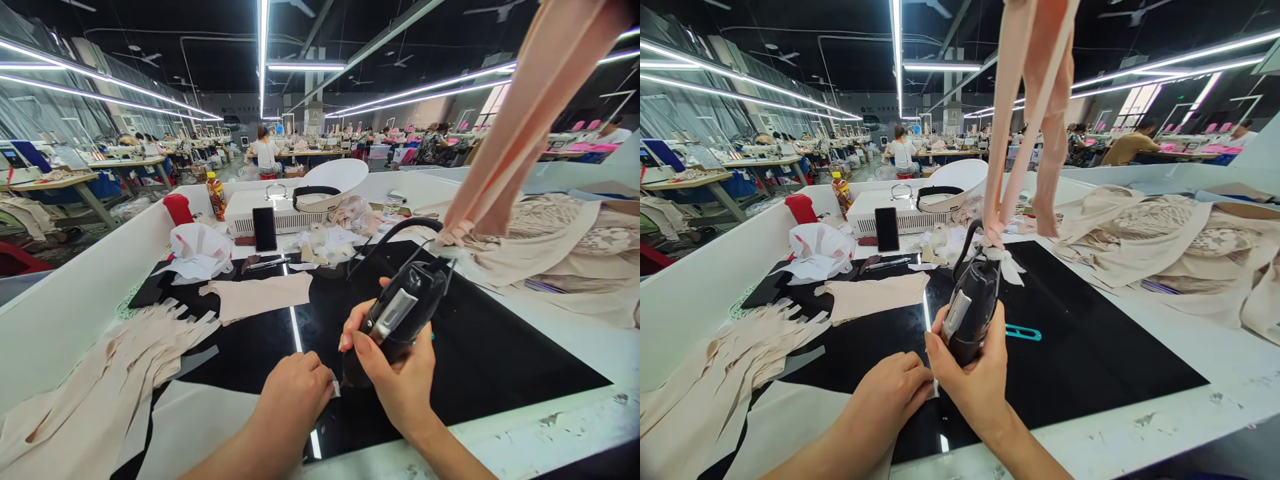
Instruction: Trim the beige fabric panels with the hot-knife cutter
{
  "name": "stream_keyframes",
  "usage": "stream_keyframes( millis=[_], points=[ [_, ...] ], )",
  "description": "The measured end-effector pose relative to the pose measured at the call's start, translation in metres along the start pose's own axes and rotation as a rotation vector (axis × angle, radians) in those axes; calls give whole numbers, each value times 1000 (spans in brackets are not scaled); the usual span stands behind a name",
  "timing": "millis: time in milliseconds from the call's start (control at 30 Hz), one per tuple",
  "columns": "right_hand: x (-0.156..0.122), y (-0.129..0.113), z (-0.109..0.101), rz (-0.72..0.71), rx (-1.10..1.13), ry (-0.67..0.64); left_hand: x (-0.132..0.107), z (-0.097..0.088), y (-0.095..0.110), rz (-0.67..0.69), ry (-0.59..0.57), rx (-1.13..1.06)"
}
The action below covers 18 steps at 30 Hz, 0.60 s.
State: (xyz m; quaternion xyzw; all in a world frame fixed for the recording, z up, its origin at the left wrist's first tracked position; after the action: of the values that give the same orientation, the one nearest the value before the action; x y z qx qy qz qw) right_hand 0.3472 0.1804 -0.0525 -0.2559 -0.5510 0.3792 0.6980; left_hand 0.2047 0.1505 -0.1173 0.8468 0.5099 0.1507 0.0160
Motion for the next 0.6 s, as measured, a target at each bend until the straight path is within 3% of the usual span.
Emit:
stream_keyframes(
  millis=[233,400,600],
  points=[
    [0,0,-1,-2,-16,-3,3,11,3,12,39,110],
    [1,-1,0,0,-36,12,1,4,5,16,68,90],
    [2,-2,3,6,-21,10,-10,0,6,120,204,9]
  ],
)
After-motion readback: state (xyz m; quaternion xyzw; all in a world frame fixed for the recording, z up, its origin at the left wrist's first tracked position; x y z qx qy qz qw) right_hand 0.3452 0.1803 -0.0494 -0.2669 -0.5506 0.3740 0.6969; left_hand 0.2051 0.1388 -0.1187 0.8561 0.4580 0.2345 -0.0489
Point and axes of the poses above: each hand's wrist, its own x-axis towards the middle knuckle, its own z-axis out of the palm, y = z × x, the point moved 2 cm from there along x, towards the middle knuckle, and after that the axes turned 1 degree about x, right-handed, at the moved point
